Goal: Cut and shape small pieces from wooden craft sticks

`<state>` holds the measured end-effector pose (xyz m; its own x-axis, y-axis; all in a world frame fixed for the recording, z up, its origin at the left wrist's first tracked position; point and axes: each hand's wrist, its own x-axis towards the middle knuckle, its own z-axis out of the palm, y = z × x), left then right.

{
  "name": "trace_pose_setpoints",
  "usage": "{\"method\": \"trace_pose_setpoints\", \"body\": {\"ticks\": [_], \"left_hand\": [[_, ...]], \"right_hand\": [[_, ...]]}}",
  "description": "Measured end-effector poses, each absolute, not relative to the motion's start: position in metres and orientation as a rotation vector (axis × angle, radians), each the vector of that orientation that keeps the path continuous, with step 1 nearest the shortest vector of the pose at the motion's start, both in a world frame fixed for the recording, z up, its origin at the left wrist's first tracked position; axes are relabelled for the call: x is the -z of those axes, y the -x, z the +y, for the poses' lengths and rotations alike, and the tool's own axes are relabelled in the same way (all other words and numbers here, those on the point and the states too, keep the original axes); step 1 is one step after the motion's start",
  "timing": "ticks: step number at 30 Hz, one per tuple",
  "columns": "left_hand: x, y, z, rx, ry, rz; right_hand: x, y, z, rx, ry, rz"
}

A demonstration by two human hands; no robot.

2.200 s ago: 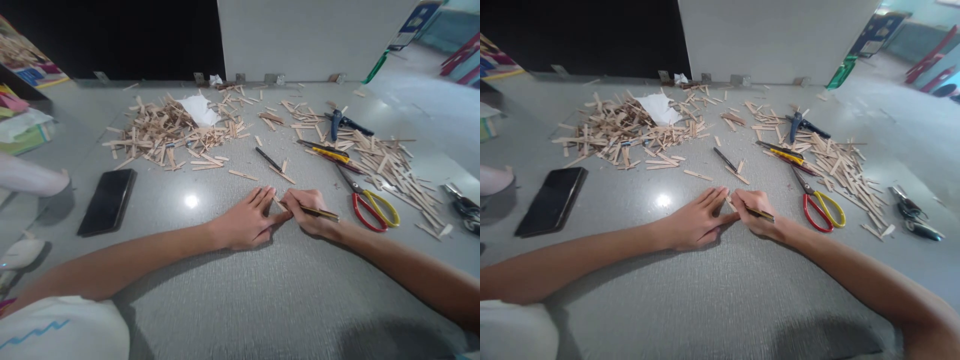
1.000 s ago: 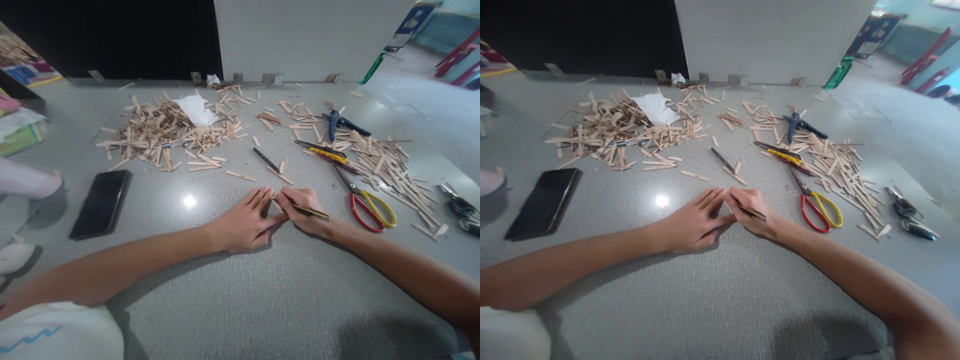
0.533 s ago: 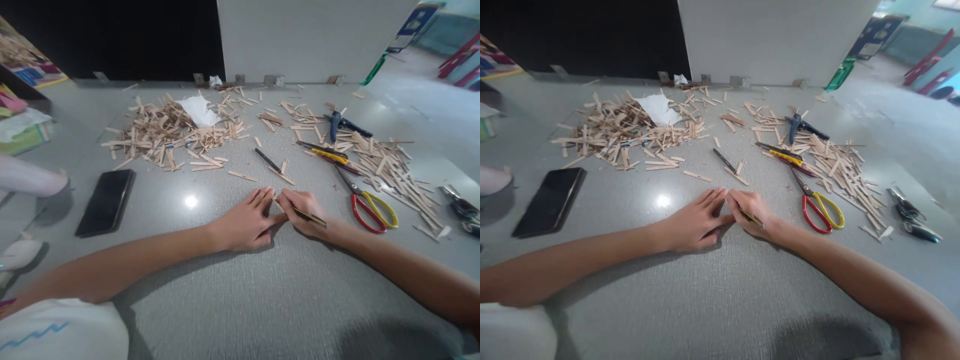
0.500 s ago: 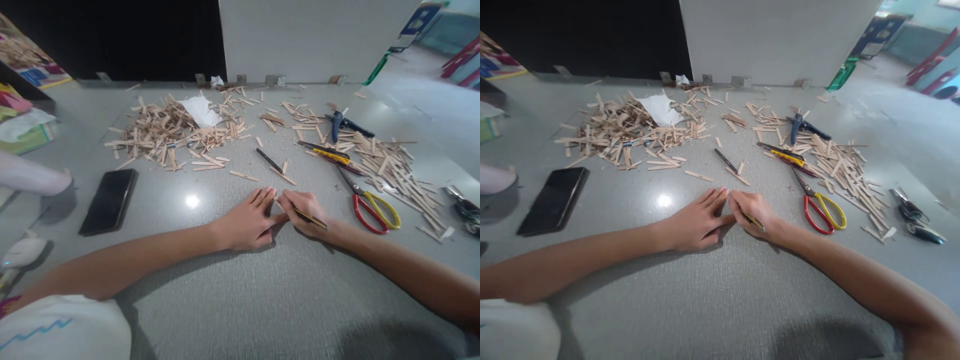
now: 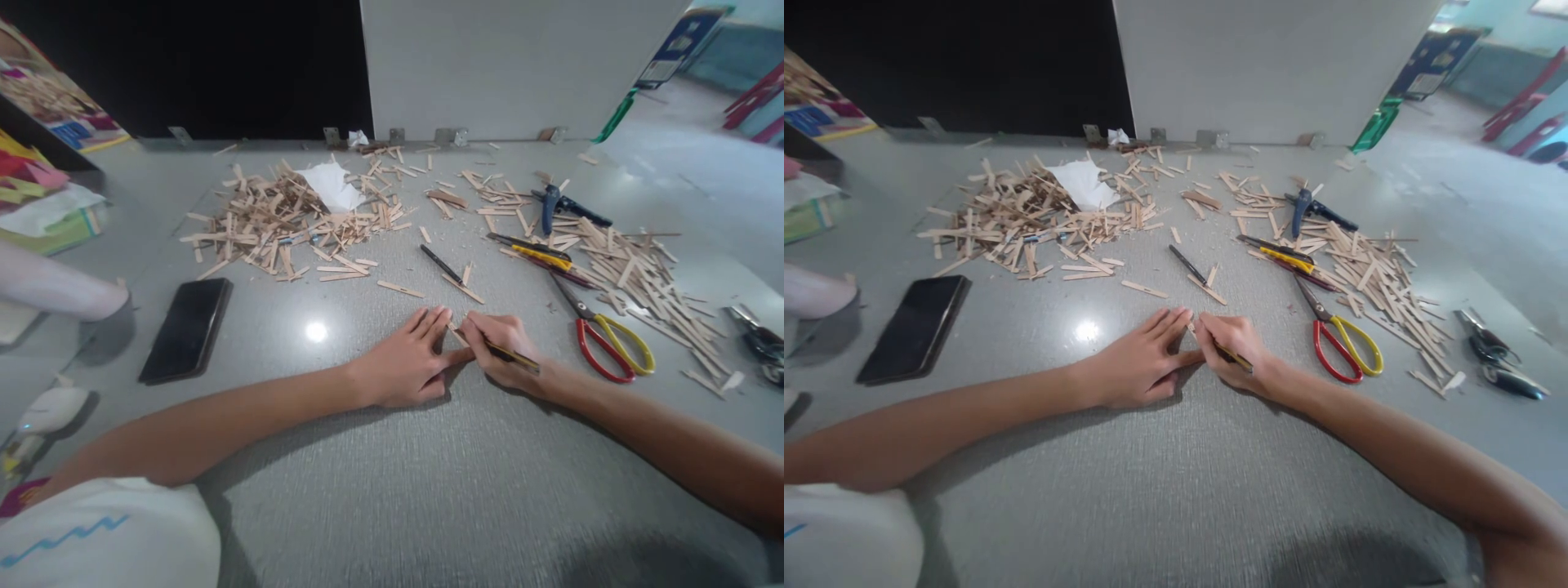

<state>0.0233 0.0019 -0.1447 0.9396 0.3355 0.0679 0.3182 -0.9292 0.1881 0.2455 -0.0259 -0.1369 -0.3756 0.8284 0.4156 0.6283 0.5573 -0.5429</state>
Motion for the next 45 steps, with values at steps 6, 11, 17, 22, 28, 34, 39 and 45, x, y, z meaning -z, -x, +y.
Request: {"method": "trace_pose_setpoints", "body": {"ticks": [6, 11, 17, 22, 28, 34, 39, 45], "left_hand": [[0.147, -0.022, 0.002, -0.159, -2.928, 0.483], [0.147, -0.021, 0.003, -0.170, -2.939, 0.465], [0.148, -0.016, -0.001, -0.228, -3.001, 0.530], [0.156, -0.012, -0.005, -0.334, -3.070, 0.631], [0.147, -0.010, 0.003, -0.380, -2.957, 0.665], [0.138, -0.009, 0.011, -0.296, -2.625, 0.777], [0.138, -0.011, 0.011, -0.416, -2.427, 0.852], [0.132, -0.015, 0.019, -0.454, -2.024, 0.912]], "right_hand": [[0.136, -0.245, -0.026, -0.411, 1.148, -2.131], [0.139, -0.248, -0.027, -0.430, 1.194, -2.074], [0.140, -0.250, -0.026, -0.404, 1.261, -1.956], [0.139, -0.250, -0.022, -0.367, 1.333, -1.882], [0.148, -0.256, -0.015, -0.221, 1.362, -2.031], [0.150, -0.287, 0.004, -0.080, 1.556, -2.008], [0.139, -0.321, 0.024, -0.061, 1.621, -1.942], [0.119, -0.309, 0.018, -0.231, 1.545, -1.879]]}}
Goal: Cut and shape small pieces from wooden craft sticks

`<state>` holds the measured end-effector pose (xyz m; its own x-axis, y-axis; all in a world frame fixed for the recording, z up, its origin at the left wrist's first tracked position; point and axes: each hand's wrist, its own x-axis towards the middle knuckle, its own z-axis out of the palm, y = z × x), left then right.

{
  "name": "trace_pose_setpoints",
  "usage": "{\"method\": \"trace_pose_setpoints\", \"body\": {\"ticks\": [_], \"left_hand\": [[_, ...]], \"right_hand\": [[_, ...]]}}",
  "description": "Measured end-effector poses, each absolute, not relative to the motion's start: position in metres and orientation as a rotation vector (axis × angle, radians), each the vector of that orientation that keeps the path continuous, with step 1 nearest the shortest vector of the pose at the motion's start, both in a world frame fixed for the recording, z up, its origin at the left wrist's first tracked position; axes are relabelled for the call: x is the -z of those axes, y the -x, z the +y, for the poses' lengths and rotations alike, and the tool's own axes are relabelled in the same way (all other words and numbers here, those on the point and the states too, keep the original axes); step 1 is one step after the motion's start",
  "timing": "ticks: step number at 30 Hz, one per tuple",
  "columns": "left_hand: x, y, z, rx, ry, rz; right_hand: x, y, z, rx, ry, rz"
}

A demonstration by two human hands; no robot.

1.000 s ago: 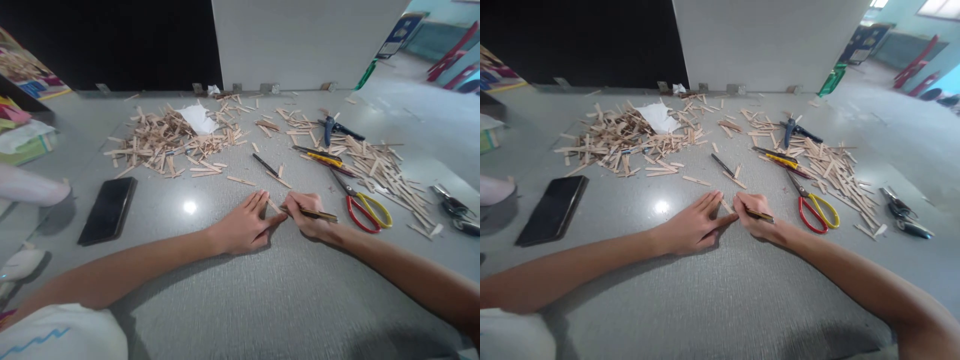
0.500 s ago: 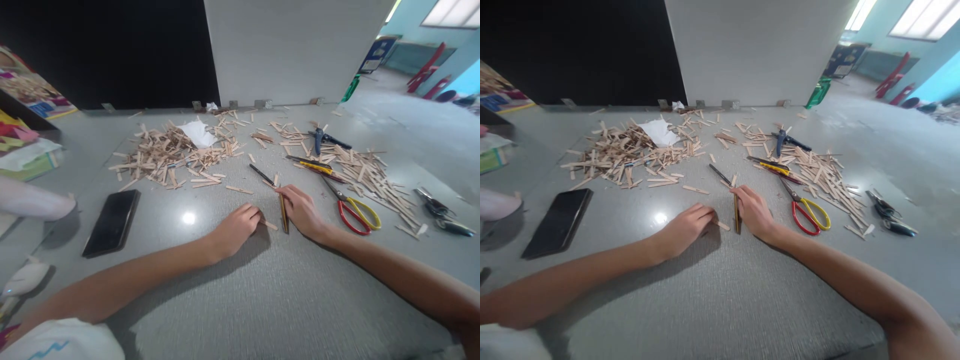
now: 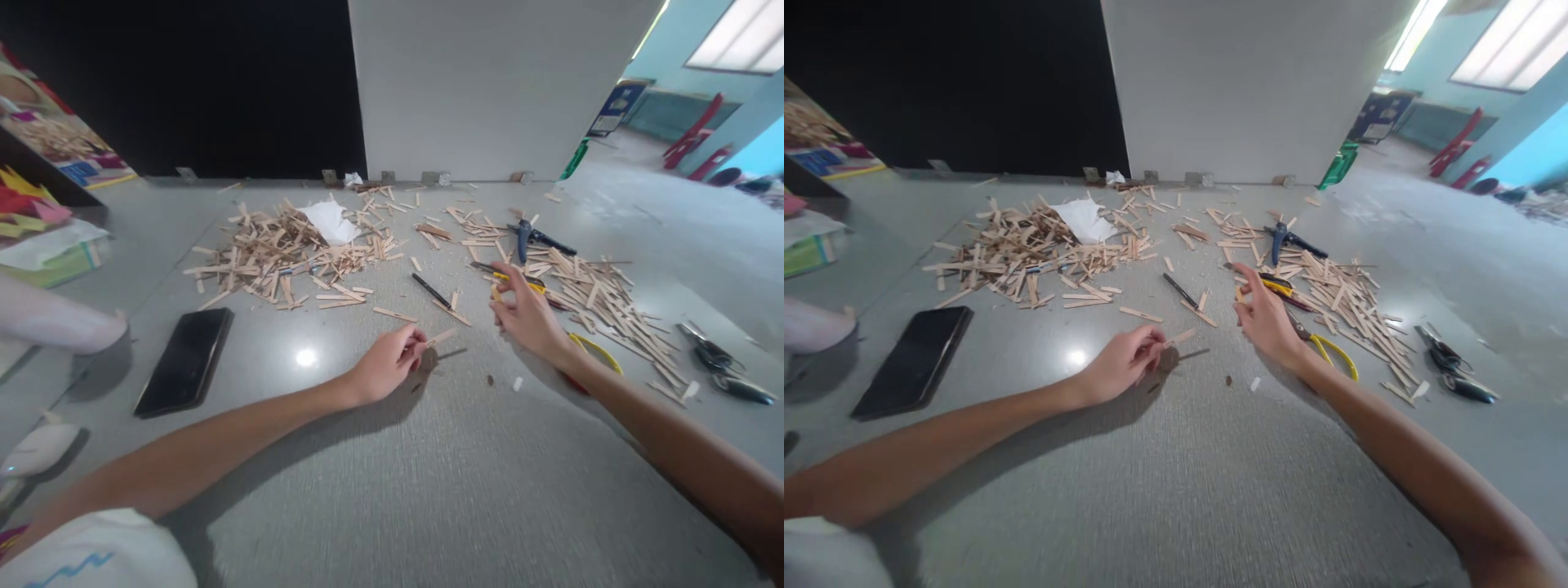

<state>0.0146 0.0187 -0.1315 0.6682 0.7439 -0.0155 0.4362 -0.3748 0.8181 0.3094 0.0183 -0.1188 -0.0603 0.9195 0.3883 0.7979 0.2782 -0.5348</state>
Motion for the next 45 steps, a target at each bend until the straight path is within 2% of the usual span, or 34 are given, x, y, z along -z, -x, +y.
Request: {"method": "trace_pose_setpoints", "body": {"ticks": [2, 10, 16, 24, 45], "left_hand": [[0.129, -0.015, 0.024, -0.397, -1.917, 0.909], [0.121, -0.018, 0.030, -0.300, -1.693, 0.911], [0.122, -0.017, 0.025, -0.348, -1.662, 0.960], [0.123, -0.016, 0.026, -0.395, -1.642, 0.942], [0.118, -0.018, 0.029, -0.274, -1.485, 1.039]], "right_hand": [[0.114, -0.298, 0.004, -0.282, 1.491, -1.902], [0.136, -0.274, -0.045, 0.005, 1.194, -2.229], [0.141, -0.282, -0.051, -0.010, 1.211, -2.256], [0.138, -0.281, -0.051, 0.168, 1.220, -2.134], [0.136, -0.282, -0.050, -0.021, 1.114, -2.349]]}}
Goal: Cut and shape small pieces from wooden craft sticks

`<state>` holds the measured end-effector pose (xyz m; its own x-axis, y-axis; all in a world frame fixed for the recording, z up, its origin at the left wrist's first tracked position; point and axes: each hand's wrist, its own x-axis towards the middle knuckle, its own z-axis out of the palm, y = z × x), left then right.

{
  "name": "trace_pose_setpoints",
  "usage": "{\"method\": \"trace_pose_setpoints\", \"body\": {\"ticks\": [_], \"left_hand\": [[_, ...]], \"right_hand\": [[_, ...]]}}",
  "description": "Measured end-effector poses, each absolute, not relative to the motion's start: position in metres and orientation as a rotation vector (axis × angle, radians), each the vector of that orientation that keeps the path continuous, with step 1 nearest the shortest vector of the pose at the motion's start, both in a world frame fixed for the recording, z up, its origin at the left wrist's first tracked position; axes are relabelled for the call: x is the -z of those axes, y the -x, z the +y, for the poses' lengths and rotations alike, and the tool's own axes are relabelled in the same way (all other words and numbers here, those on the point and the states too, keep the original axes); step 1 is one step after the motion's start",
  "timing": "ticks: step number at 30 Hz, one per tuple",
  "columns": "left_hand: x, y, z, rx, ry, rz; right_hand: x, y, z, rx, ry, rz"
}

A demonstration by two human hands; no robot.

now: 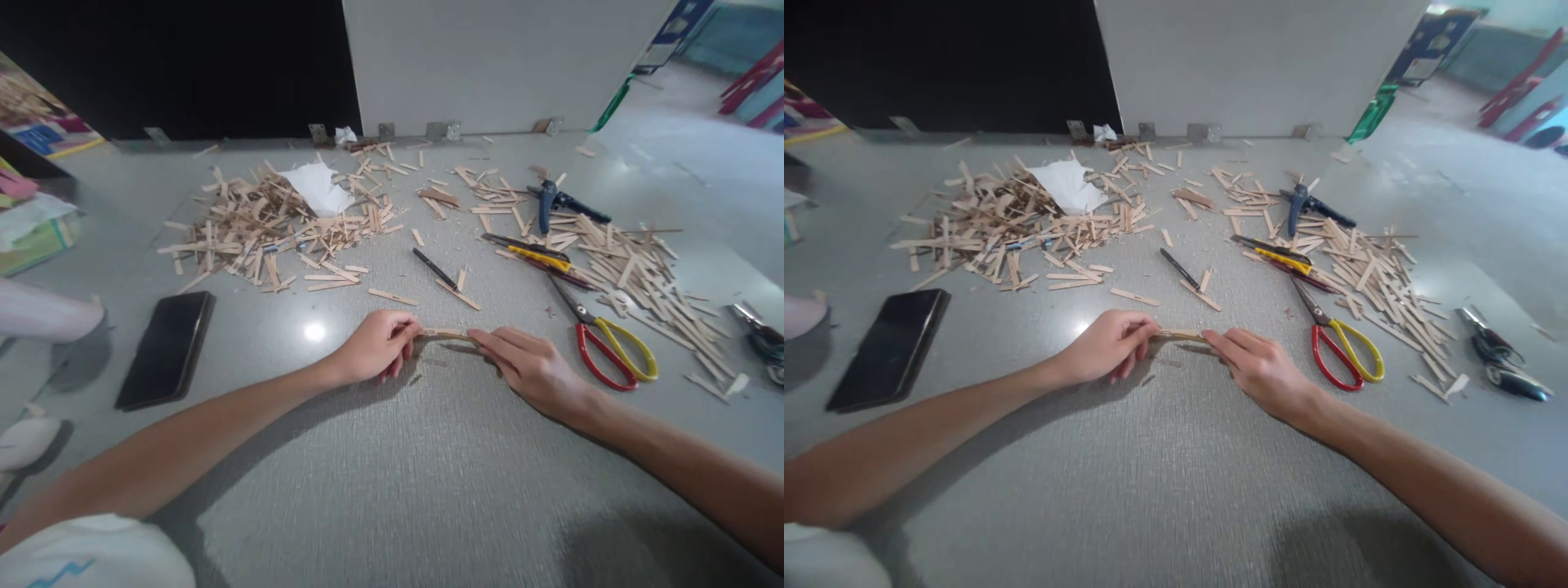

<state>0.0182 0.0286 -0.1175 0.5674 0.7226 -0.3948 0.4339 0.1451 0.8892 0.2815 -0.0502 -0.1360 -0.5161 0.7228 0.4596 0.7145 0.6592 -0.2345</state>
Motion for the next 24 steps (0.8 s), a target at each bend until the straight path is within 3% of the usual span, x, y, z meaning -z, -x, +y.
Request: {"method": "trace_pose_setpoints", "body": {"ticks": [24], "left_hand": [[0.123, -0.017, 0.026, -0.321, -1.636, 1.057]], "right_hand": [[0.145, -0.290, -0.050, 0.181, 1.189, -2.495]]}}
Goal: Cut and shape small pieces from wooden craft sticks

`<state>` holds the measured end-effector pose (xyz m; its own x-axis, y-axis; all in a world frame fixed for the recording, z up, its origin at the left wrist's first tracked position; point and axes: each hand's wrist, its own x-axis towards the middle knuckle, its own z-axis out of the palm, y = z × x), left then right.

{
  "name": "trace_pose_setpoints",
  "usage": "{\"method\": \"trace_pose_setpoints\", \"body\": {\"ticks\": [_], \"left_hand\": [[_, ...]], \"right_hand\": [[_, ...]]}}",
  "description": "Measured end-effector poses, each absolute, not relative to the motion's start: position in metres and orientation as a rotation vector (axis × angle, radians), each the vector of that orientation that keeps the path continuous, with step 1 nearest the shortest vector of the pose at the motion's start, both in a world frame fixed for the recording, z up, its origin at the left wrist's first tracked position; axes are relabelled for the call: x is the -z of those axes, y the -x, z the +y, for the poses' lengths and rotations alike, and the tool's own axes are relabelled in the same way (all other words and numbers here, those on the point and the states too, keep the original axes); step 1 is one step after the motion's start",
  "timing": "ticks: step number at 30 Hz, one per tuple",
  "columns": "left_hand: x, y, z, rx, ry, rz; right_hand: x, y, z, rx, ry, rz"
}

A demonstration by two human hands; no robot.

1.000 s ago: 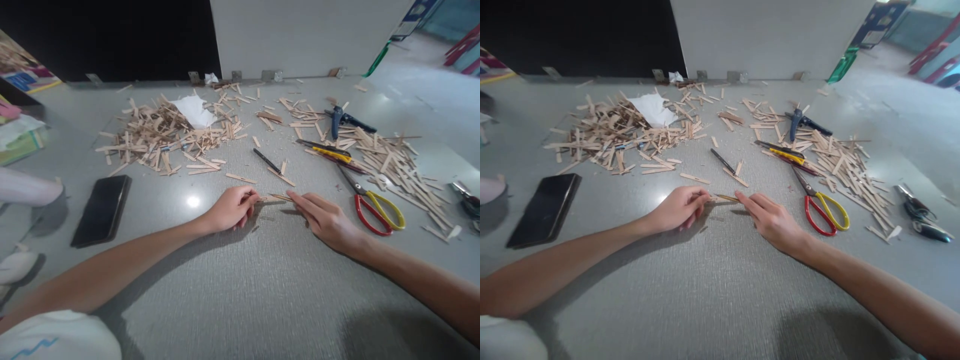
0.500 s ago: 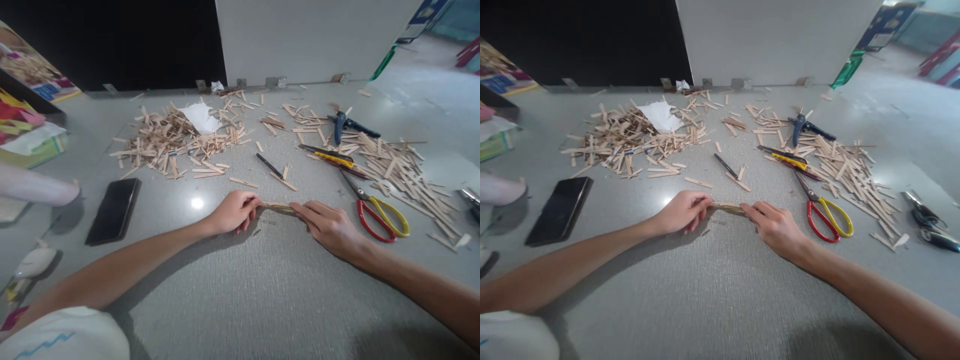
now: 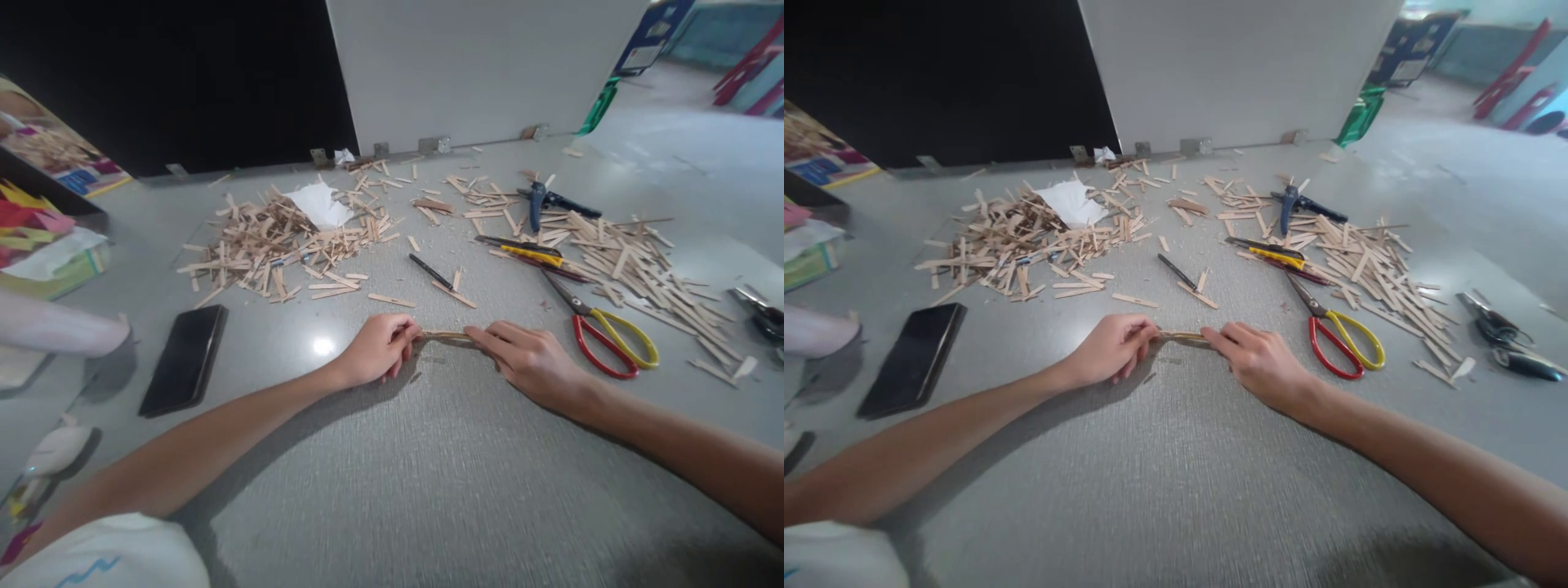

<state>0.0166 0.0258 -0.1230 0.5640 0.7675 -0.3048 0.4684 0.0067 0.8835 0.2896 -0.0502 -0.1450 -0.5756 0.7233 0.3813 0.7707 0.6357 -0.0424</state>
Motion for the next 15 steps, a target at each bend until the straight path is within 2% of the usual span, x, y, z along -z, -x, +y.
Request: {"method": "trace_pose_setpoints", "body": {"ticks": [4, 10, 15], "left_hand": [[0.124, -0.016, 0.025, -0.339, -1.670, 1.051], [0.122, -0.015, 0.027, -0.336, -1.733, 0.978], [0.125, -0.015, 0.028, -0.370, -1.790, 0.902]], "right_hand": [[0.131, -0.285, -0.049, 0.272, 1.245, -2.695], [0.092, -0.268, -0.040, 0.763, 1.152, -2.992], [0.082, -0.250, -0.038, 0.805, 1.198, -3.157]]}}
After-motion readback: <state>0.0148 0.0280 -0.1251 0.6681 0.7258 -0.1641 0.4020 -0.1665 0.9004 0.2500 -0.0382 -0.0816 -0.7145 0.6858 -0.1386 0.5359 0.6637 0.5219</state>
